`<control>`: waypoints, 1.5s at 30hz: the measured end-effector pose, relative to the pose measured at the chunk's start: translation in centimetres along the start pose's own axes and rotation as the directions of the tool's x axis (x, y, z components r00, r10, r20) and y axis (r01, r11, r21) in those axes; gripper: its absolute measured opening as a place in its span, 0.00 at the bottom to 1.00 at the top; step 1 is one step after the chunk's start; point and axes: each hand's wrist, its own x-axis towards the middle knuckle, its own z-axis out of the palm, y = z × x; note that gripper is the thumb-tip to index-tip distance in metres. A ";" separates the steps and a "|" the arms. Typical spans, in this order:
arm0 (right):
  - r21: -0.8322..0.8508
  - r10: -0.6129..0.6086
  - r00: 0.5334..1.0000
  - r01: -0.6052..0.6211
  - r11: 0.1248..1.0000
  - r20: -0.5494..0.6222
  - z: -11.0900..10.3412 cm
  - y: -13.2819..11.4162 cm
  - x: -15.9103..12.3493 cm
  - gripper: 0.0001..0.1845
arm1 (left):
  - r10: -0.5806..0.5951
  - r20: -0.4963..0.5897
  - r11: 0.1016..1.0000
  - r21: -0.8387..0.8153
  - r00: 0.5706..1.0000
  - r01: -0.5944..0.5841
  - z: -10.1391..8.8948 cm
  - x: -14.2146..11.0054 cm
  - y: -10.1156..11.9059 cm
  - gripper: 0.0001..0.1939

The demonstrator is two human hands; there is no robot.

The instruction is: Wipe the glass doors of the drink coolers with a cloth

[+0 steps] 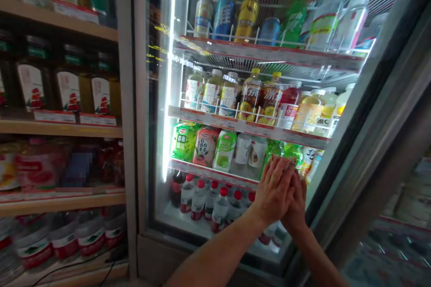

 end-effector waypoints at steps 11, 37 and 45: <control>-0.223 -0.014 0.988 -0.020 0.975 -0.152 -4.1 4.9 3.7 0.34 | 0.326 0.072 0.887 0.321 0.943 -0.331 -1.1 2.6 -3.5 0.17; -0.334 0.096 0.982 -0.147 0.931 -0.164 0.2 1.9 3.5 0.33 | 0.241 0.029 0.916 0.323 0.970 -0.238 -9.8 -1.7 -10.8 0.23; -0.272 0.154 0.965 -0.210 0.939 -0.212 0.4 2.2 3.2 0.35 | -0.088 -0.474 0.896 0.347 0.876 0.277 -14.3 -2.2 -14.5 0.24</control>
